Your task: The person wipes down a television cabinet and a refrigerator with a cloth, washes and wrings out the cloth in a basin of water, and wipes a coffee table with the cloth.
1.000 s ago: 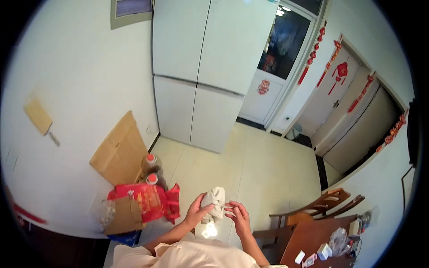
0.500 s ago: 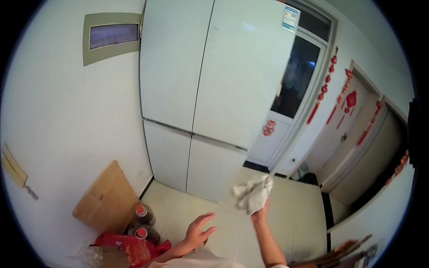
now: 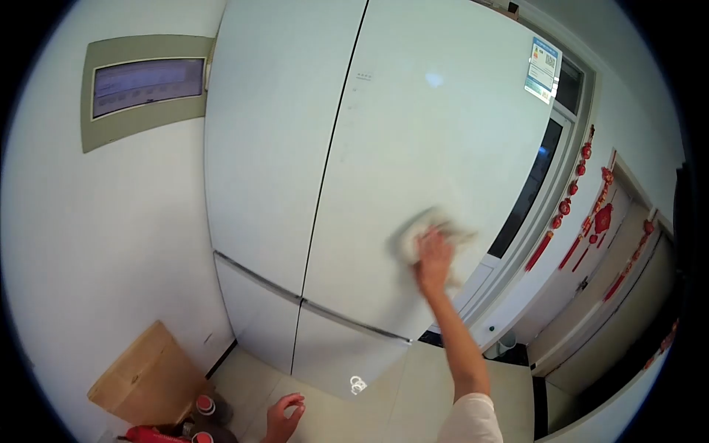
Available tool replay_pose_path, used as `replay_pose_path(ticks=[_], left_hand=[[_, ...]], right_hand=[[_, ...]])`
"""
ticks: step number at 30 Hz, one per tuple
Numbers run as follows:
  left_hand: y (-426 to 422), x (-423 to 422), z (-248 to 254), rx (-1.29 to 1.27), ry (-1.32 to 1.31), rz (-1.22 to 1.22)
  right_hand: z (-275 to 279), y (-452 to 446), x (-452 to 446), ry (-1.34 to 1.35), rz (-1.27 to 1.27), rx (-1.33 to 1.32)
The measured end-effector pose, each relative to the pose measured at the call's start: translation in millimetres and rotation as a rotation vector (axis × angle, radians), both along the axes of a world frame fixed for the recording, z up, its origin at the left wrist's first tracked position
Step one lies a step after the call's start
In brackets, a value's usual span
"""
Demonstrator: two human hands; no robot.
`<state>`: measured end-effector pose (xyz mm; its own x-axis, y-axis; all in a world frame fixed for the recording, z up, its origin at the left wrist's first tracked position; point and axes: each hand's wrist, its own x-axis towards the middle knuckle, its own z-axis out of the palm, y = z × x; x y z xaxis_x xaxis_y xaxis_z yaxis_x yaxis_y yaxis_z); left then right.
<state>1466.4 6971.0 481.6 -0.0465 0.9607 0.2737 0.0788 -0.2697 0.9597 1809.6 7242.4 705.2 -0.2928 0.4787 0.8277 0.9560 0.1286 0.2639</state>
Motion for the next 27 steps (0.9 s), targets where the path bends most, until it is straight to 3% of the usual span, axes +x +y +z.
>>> replay_pose_path(ticks=[3,6,7,8,10,11,14,16,19,23,27], left_hand=[[23,5,17,-0.131,0.028,-0.060],[64,3,26,-0.075,0.113,-0.083],[78,1,27,-0.060,0.110,-0.100],[87,-2,26,-0.049,0.105,-0.115],[110,-10,27,-0.047,0.118,-0.149],[118,-14,28,-0.062,0.136,-0.172],[153,-27,34,-0.036,0.110,-0.265],[174,-40,37,-0.006,0.082,-0.306],[198,-60,37,0.020,0.079,-0.356],[215,-84,32,0.024,0.110,-0.436],[225,-98,29,-0.057,-0.023,-0.508]], right_hand=[[-39,-9,-27,-0.398,0.161,-0.107],[-1,-3,-25,-0.240,0.313,-0.244],[54,-24,-53,-0.188,-0.044,-0.380],[78,-7,-34,-0.154,0.146,-0.113],[135,0,-33,0.386,0.231,0.103],[162,17,-4,-0.147,0.029,0.346],[267,17,-36,-0.048,-0.050,0.516],[296,31,-48,0.006,-0.077,0.584],[267,33,-66,0.063,-0.106,0.507],[168,26,-72,-0.006,-0.080,0.327],[189,18,-69,0.068,-0.141,0.250]])
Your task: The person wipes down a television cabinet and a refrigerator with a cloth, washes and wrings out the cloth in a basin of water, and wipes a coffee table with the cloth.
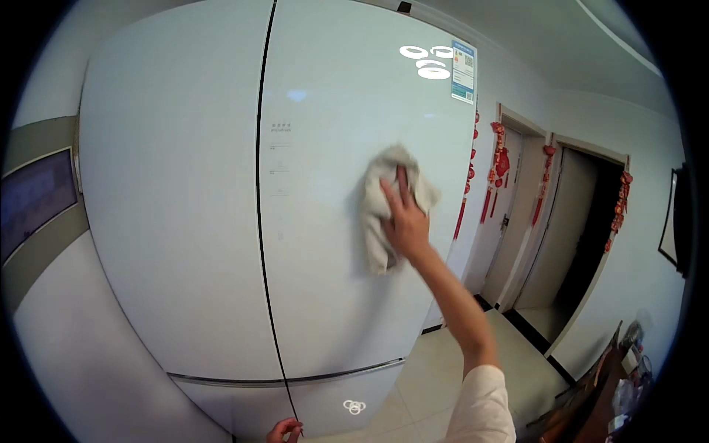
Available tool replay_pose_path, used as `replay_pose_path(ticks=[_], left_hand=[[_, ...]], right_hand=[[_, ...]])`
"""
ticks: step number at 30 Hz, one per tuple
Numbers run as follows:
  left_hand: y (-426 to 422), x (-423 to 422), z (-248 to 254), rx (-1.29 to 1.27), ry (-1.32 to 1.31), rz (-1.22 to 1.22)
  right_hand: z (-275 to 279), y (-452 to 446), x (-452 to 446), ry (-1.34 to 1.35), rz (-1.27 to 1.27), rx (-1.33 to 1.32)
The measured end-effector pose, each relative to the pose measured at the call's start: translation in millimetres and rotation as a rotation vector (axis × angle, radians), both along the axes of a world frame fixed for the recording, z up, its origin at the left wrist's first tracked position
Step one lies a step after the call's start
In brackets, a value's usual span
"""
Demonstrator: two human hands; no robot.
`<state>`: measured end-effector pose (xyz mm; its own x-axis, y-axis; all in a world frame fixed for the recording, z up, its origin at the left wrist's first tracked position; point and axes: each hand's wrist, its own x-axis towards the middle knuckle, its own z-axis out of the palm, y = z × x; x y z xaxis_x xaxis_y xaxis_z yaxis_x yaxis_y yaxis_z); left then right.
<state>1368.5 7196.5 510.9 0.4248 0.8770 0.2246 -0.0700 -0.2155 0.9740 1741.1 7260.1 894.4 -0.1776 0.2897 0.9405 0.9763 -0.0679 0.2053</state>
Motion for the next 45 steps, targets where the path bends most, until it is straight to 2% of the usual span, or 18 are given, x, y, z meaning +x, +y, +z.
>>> replay_pose_path(ticks=[5,8,9,12,14,17,19,21,24,27,30,34,35,36,37,39,42,45], left_hand=[[-1,-2,11,0.011,-0.065,0.013],[5,3,8,0.058,-0.054,0.015],[4,2,6,0.069,-0.037,0.006],[5,5,11,0.086,0.079,-0.035],[5,11,13,0.097,0.027,-0.034],[12,9,17,0.135,0.046,0.010],[10,10,17,0.119,0.053,0.050],[9,6,19,0.079,0.048,0.086],[10,10,8,0.005,0.005,0.081],[15,20,11,0.005,0.045,0.084],[16,31,14,0.003,0.025,0.098],[15,40,10,0.036,0.076,0.089],[12,40,11,0.027,0.102,0.087],[10,41,12,0.017,0.126,0.090],[9,42,9,0.012,0.127,0.096],[5,41,1,-0.005,0.132,0.107],[-3,39,-4,-0.030,0.146,0.104],[-8,43,-20,-0.032,0.074,0.063]], right_hand=[[167,15,28,0.005,-0.100,0.357],[234,37,29,0.051,-0.075,0.490],[239,50,21,0.054,-0.060,0.530],[200,71,-46,-0.163,-0.058,0.444],[185,65,-76,-0.305,-0.014,0.371],[221,73,-28,-0.208,0.084,0.263],[242,62,-12,0.137,0.292,0.386],[270,71,-1,0.160,-0.099,0.632],[286,92,-49,0.118,-0.075,0.602],[279,124,-115,-0.185,0.054,0.536],[281,122,-133,-0.228,0.130,0.520],[287,96,-86,-0.154,0.089,0.436],[293,92,-61,-0.230,-0.015,0.612],[299,79,-38,-0.046,0.020,0.432],[301,66,-15,0.015,-0.031,0.419],[305,48,51,-0.009,-0.110,0.552],[290,16,131,-0.008,-0.082,0.596],[238,-5,159,-0.045,-0.009,0.566]])
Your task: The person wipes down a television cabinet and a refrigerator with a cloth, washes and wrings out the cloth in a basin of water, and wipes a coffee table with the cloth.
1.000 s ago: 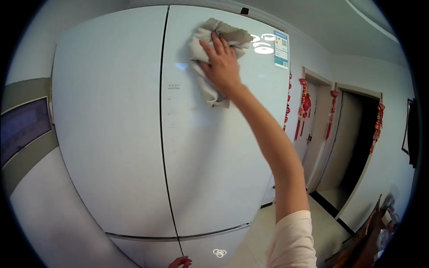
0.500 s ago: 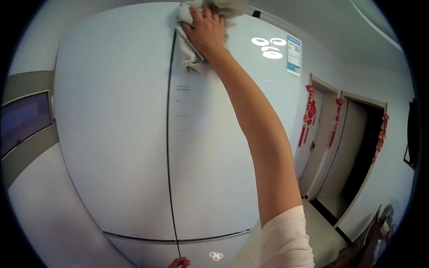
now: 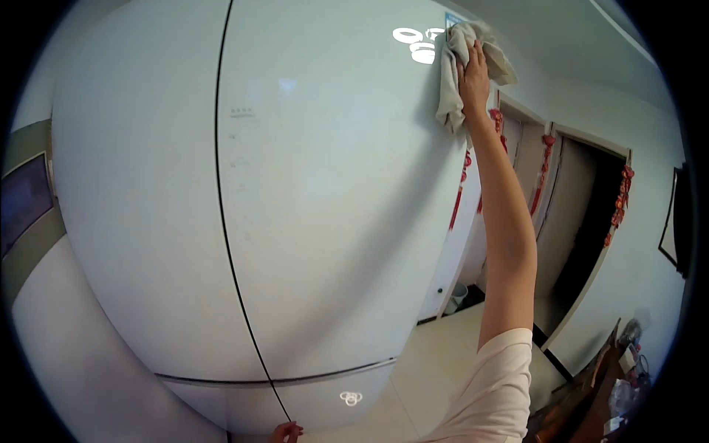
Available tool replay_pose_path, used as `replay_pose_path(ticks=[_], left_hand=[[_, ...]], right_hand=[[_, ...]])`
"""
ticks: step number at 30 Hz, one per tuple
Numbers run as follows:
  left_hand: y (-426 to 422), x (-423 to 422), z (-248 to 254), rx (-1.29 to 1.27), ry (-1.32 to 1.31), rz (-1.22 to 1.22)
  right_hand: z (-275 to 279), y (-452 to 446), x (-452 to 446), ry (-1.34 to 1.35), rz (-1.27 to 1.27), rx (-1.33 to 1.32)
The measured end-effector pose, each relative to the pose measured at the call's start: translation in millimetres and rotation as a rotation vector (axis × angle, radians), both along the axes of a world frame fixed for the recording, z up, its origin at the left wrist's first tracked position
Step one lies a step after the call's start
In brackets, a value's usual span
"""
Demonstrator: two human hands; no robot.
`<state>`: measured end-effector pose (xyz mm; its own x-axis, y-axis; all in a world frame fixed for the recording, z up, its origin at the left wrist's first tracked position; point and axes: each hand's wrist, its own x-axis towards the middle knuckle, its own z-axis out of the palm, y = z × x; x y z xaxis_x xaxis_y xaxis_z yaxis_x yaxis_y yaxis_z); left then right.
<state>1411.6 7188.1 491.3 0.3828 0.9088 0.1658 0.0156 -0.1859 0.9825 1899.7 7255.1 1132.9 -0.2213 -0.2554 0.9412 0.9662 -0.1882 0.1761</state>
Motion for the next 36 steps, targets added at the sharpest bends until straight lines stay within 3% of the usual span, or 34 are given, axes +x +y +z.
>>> replay_pose_path(ticks=[6,8,10,11,12,15,16,17,18,19,20,21,22,24,26,28,31,33,36], left_hand=[[-10,30,-18,-0.078,0.014,-0.108],[-14,42,-15,-0.101,0.084,-0.161],[-15,65,-20,-0.048,-0.012,-0.186],[-19,68,-20,-0.032,-0.050,-0.186],[-27,71,-13,-0.017,-0.059,-0.177],[-43,86,-1,0.023,-0.109,-0.162],[-47,90,-8,0.023,-0.133,-0.153],[-52,92,-13,0.025,-0.156,-0.142],[-58,94,-12,-0.012,-0.150,-0.134],[-65,97,-7,-0.050,-0.143,-0.123],[-72,101,-6,-0.085,-0.137,-0.113],[-79,104,-9,-0.103,-0.141,-0.111],[-83,108,-13,-0.118,-0.149,-0.112],[-92,118,-18,-0.120,-0.156,-0.109],[-99,126,-22,-0.092,-0.148,-0.098],[-106,132,-29,-0.109,-0.167,-0.088],[-116,139,-33,-0.091,-0.161,-0.065],[-119,137,-33,-0.098,-0.152,-0.053],[-121,138,-31,-0.130,-0.176,-0.021]], right_hand=[[-213,-22,-47,0.005,0.026,-0.329],[-321,-16,-38,-0.066,-0.002,-0.429],[-438,-27,-41,-0.100,0.008,-0.655],[-463,-46,-64,0.239,0.306,-0.937],[-478,-61,-82,0.594,0.612,-1.196],[-499,-60,-54,0.234,0.314,-1.360],[-490,-62,-38,0.071,0.312,-1.181],[-472,-53,-21,-0.086,0.309,-0.996],[-383,-70,-59,0.325,-0.045,-1.314],[-381,-57,-25,0.366,0.192,-0.934],[-356,-49,8,-0.027,0.180,-0.651],[-306,-51,0,-0.045,0.267,-0.485],[-277,-44,0,0.001,0.081,-0.377],[-228,-52,-10,-0.038,0.126,-0.384],[-234,-37,-9,-0.119,0.129,-0.349],[-261,-27,-12,-0.159,0.138,-0.346],[-363,-25,-3,-0.178,0.182,-0.432],[-472,-36,12,-0.168,-0.033,-0.779],[-577,-68,-11,0.023,0.634,-1.322]])
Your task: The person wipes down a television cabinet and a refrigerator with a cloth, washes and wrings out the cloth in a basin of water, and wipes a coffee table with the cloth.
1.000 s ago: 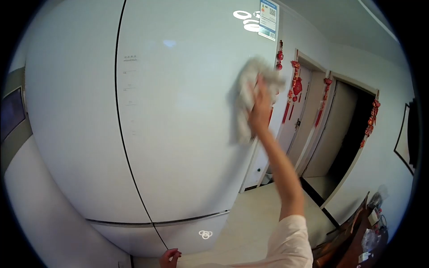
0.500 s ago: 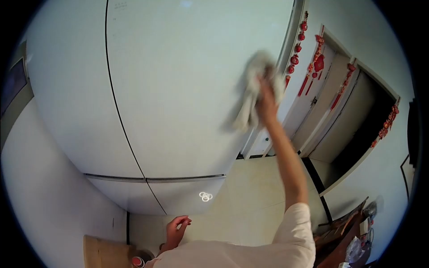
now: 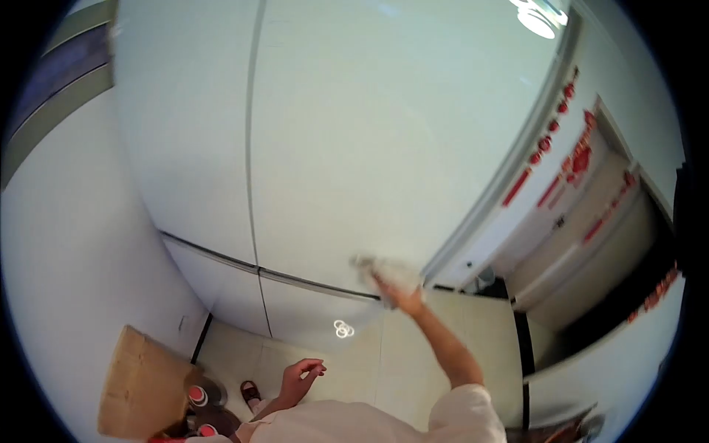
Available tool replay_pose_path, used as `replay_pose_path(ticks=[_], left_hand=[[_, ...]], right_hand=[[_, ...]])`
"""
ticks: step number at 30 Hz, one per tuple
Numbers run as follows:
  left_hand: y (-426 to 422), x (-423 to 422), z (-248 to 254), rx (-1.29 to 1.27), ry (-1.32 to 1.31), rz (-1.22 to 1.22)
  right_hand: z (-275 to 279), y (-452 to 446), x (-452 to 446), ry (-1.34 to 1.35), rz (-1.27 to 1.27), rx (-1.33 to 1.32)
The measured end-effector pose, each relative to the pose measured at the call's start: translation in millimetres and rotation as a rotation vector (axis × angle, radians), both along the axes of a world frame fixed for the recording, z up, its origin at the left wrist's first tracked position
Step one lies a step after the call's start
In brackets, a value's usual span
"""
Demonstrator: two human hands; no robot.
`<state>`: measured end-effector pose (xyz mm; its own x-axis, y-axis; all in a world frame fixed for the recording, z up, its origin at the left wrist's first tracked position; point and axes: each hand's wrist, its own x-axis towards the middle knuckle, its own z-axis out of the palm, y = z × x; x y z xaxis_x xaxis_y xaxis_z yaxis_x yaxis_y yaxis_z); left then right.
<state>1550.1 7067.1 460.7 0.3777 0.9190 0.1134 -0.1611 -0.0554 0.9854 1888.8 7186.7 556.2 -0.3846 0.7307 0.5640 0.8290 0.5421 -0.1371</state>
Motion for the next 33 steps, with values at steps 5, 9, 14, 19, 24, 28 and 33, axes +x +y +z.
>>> replay_pose_path(ticks=[5,9,14,19,24,28,33], left_hand=[[-2,-14,5,0.007,0.010,0.088],[1,-30,0,-0.038,0.042,0.107],[29,-52,19,-0.014,-0.012,0.047],[67,-89,18,-0.047,0.019,0.012],[113,-121,20,0.043,-0.003,-0.021],[129,-160,22,0.082,0.044,-0.003],[158,-212,-1,0.002,0.014,0.024]], right_hand=[[-25,27,-4,-0.299,-0.232,-0.056],[129,38,-54,-0.012,-0.373,0.437],[203,75,-119,-0.071,-0.376,0.751],[150,114,-206,0.181,-0.087,0.382],[-42,137,-199,-0.376,-0.202,-0.019],[-33,110,-176,-0.370,-0.235,-0.209],[92,111,-188,0.102,-0.485,0.588]])
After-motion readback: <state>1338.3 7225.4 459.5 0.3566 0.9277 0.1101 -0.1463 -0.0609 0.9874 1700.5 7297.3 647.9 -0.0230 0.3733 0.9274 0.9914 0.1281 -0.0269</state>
